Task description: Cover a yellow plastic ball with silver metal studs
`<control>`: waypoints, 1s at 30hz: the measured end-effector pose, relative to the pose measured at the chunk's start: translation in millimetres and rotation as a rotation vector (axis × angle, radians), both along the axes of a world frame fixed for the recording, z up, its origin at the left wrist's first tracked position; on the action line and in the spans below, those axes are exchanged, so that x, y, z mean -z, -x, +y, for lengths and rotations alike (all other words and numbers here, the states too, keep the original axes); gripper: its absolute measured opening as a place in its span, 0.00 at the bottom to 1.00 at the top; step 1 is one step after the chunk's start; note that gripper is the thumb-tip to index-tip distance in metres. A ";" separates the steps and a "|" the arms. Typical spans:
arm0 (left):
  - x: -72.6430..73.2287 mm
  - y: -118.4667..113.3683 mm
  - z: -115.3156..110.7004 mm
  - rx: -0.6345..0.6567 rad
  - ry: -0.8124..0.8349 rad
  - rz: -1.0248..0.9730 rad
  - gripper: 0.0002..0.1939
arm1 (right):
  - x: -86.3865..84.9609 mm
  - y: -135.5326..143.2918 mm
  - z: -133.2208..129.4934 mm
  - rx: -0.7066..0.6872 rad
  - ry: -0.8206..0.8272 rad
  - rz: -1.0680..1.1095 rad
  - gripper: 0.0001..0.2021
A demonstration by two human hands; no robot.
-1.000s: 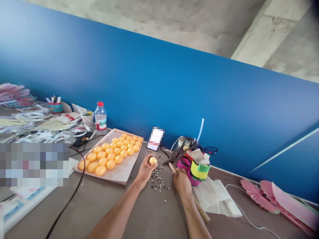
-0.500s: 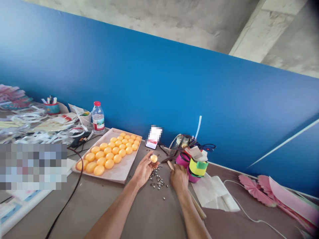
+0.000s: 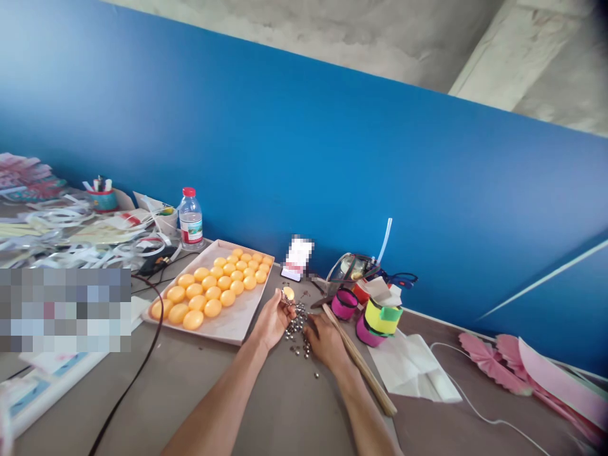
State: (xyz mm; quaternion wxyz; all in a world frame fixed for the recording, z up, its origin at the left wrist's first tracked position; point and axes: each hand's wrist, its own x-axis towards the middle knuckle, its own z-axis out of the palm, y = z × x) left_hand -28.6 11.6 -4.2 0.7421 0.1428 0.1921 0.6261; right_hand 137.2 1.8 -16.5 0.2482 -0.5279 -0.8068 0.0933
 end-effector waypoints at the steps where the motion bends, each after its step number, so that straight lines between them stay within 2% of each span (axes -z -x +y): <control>1: -0.9 0.0 -0.4 0.006 0.007 -0.006 0.17 | -0.3 0.7 -0.9 -0.008 0.015 -0.010 0.13; 7: -5.8 -0.3 -3.5 0.003 0.021 -0.025 0.18 | -3.5 3.9 -2.9 -0.019 0.022 0.000 0.11; 18: -2.9 -1.9 -2.6 0.000 0.039 -0.017 0.16 | 3.9 1.7 4.6 -0.001 -0.003 0.149 0.10; 22: -2.1 -2.9 -2.4 0.032 0.035 -0.009 0.14 | 1.2 4.3 5.5 0.075 -0.052 0.391 0.06; 27: -1.5 -4.1 -3.5 0.052 0.007 0.005 0.13 | -4.5 10.7 4.6 0.137 0.261 0.802 0.05; 30: -1.0 -4.5 -5.2 0.066 -0.029 0.014 0.18 | -7.6 14.9 3.3 0.094 0.320 0.983 0.07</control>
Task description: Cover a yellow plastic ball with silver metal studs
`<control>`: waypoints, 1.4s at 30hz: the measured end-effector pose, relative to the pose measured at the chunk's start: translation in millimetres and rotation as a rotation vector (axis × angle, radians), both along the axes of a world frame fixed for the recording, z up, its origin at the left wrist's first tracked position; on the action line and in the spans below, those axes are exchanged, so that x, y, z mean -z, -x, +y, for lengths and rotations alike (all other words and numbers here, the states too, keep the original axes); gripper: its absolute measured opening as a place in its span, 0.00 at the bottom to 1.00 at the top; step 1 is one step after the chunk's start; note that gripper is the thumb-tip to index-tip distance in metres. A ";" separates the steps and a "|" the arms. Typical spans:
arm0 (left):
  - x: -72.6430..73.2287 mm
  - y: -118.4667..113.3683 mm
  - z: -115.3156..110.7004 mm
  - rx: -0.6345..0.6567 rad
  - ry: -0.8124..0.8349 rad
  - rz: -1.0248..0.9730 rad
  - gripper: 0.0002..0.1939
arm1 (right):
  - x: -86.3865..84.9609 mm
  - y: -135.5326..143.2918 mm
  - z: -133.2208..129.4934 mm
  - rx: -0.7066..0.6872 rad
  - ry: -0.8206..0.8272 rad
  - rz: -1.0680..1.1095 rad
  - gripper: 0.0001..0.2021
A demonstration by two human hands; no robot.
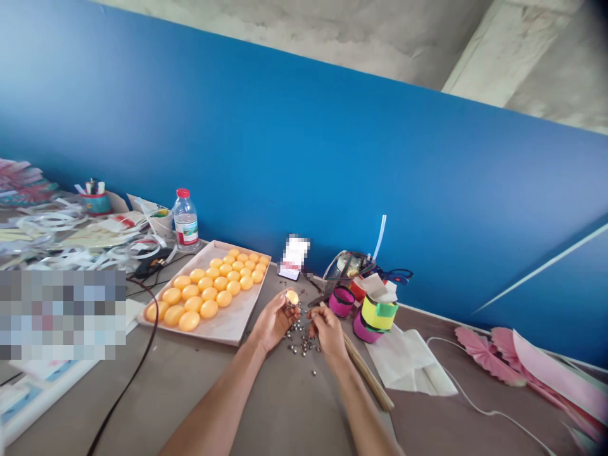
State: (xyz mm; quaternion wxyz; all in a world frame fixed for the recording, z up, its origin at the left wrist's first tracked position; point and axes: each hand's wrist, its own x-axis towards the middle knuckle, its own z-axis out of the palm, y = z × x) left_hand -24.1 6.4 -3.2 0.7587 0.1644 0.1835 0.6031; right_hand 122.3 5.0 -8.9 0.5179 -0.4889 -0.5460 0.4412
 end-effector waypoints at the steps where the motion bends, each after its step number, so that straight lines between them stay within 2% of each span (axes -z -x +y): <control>1: 0.0 -0.1 -0.6 0.009 -0.012 0.004 0.20 | -0.9 1.4 -0.6 -0.013 0.005 0.061 0.08; 9: -2.2 -0.5 -2.9 0.068 -0.070 0.000 0.24 | -13.5 9.5 -7.6 -0.163 0.157 0.523 0.10; 13: -3.8 -0.3 -3.3 0.058 -0.063 -0.008 0.23 | -19.6 9.1 -9.5 -0.207 0.170 0.611 0.08; 18: -5.9 -0.7 -4.0 0.058 -0.067 -0.015 0.24 | -17.9 5.5 -8.8 -0.233 0.173 0.658 0.07; 24: -3.8 -1.4 -3.0 0.077 -0.023 0.022 0.21 | -15.7 4.5 -6.7 -0.239 0.168 0.632 0.06; 31: -2.7 -4.6 -1.7 0.079 -0.035 0.102 0.12 | -16.7 11.0 -8.8 -0.132 0.094 0.465 0.05; 36: -0.2 -7.2 -1.3 0.072 -0.052 0.127 0.11 | -14.3 12.3 -10.6 -0.088 0.040 0.257 0.03; 42: 1.9 -8.8 -2.8 0.057 -0.095 0.179 0.14 | -13.8 14.1 -9.5 -0.016 -0.005 0.117 0.05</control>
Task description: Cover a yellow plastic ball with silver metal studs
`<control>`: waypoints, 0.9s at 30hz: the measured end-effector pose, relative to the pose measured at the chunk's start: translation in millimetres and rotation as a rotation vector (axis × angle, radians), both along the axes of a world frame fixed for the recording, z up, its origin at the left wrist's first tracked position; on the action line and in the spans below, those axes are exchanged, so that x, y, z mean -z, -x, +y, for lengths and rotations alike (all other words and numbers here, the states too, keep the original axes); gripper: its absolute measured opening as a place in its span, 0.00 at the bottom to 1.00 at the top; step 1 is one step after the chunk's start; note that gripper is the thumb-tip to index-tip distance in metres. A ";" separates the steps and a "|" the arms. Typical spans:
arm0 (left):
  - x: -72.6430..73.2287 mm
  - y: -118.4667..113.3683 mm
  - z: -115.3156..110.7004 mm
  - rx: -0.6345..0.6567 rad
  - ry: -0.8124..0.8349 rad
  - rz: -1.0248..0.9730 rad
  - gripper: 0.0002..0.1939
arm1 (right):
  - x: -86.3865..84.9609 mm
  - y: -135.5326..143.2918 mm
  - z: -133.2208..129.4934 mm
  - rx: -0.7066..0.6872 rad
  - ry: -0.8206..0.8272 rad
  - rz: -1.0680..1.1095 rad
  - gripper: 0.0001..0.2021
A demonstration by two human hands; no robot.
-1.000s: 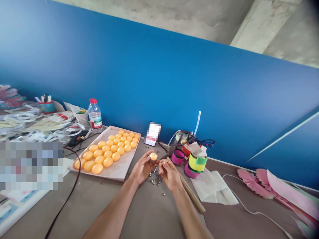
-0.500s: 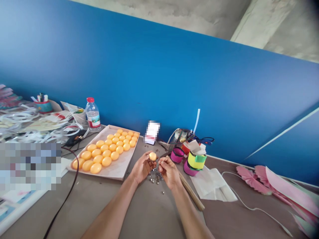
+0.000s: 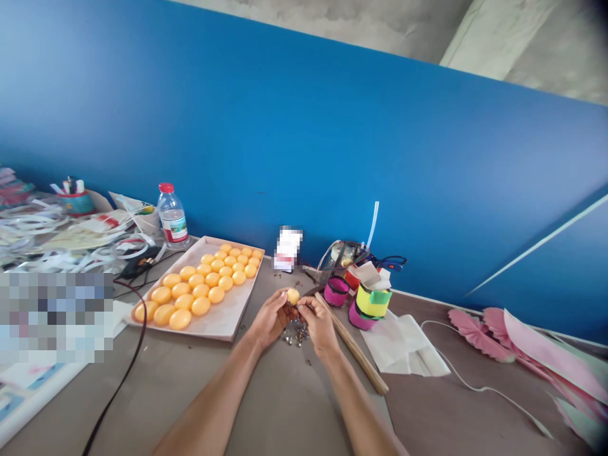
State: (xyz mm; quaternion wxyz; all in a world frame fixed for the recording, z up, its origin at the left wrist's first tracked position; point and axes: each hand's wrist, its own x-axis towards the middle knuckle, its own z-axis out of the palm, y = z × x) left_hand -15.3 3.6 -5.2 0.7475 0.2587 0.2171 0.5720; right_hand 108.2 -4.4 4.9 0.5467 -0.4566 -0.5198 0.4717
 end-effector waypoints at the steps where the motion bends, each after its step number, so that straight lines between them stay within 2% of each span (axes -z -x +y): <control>1: -0.3 -0.2 -0.5 -0.005 0.002 0.005 0.14 | -0.1 0.3 0.1 0.005 -0.004 -0.013 0.06; 16: -5.3 -3.4 -3.6 -0.023 -0.020 0.017 0.12 | 5.1 0.1 1.9 -0.026 0.022 0.056 0.04; 27: 0.2 -3.6 -2.8 -0.024 -0.032 0.029 0.13 | 4.8 0.7 1.7 -0.007 0.028 0.051 0.07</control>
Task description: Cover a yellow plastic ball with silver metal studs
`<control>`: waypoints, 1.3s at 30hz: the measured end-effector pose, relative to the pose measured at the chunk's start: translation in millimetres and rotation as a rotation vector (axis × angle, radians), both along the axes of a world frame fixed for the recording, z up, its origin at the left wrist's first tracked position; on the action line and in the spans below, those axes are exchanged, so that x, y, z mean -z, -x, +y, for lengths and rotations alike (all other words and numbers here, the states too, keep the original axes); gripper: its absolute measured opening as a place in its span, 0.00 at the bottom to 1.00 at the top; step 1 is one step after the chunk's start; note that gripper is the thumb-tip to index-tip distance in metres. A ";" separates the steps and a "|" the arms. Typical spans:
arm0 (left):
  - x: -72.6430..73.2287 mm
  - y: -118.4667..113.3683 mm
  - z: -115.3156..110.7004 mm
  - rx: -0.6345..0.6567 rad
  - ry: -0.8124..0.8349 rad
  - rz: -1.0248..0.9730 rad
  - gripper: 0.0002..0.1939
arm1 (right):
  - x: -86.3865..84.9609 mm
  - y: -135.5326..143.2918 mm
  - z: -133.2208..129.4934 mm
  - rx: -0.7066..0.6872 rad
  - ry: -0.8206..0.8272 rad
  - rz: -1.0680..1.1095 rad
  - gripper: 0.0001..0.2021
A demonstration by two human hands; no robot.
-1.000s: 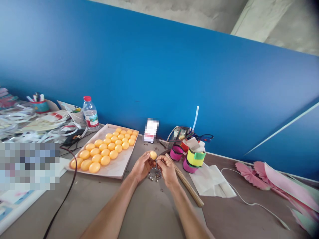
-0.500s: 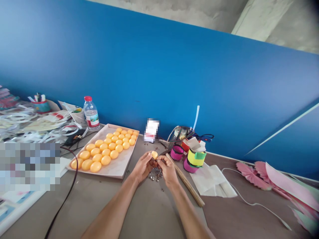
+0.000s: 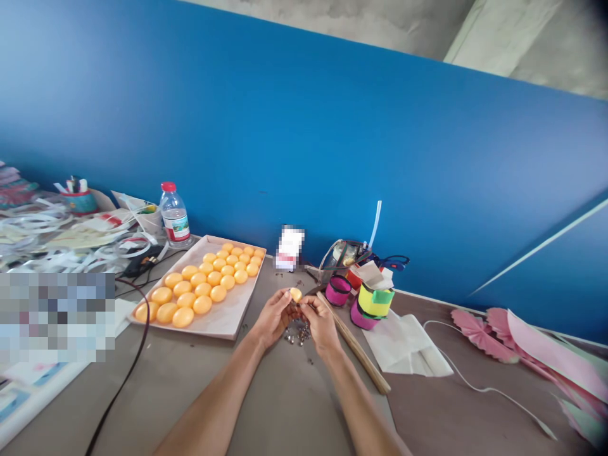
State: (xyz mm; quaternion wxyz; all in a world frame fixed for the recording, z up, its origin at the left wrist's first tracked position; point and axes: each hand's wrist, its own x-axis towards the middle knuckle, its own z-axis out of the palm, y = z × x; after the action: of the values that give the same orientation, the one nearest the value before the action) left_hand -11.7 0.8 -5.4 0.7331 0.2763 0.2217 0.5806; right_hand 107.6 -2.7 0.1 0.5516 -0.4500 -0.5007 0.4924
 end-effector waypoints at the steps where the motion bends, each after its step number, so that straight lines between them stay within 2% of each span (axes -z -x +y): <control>1: -0.2 0.0 -0.1 -0.001 -0.004 0.001 0.13 | -0.3 0.1 -0.2 0.001 0.000 -0.006 0.07; 13: -8.0 0.2 -3.2 -0.015 -0.006 0.017 0.14 | 0.6 -0.8 -1.4 -0.004 -0.019 -0.048 0.07; 24: -7.8 -0.3 -3.0 -0.021 -0.009 0.030 0.14 | 4.9 -0.3 -0.6 -0.030 0.000 -0.001 0.07; 39: -8.6 -2.6 -6.5 -0.065 -0.041 0.074 0.17 | 3.0 0.7 -1.0 0.010 -0.028 -0.078 0.06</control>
State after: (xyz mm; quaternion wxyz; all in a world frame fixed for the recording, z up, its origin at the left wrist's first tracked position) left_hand -9.0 -5.7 3.2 0.6993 0.3055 0.2455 0.5979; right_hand 106.9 -3.7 -2.9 0.5404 -0.4636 -0.5265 0.4646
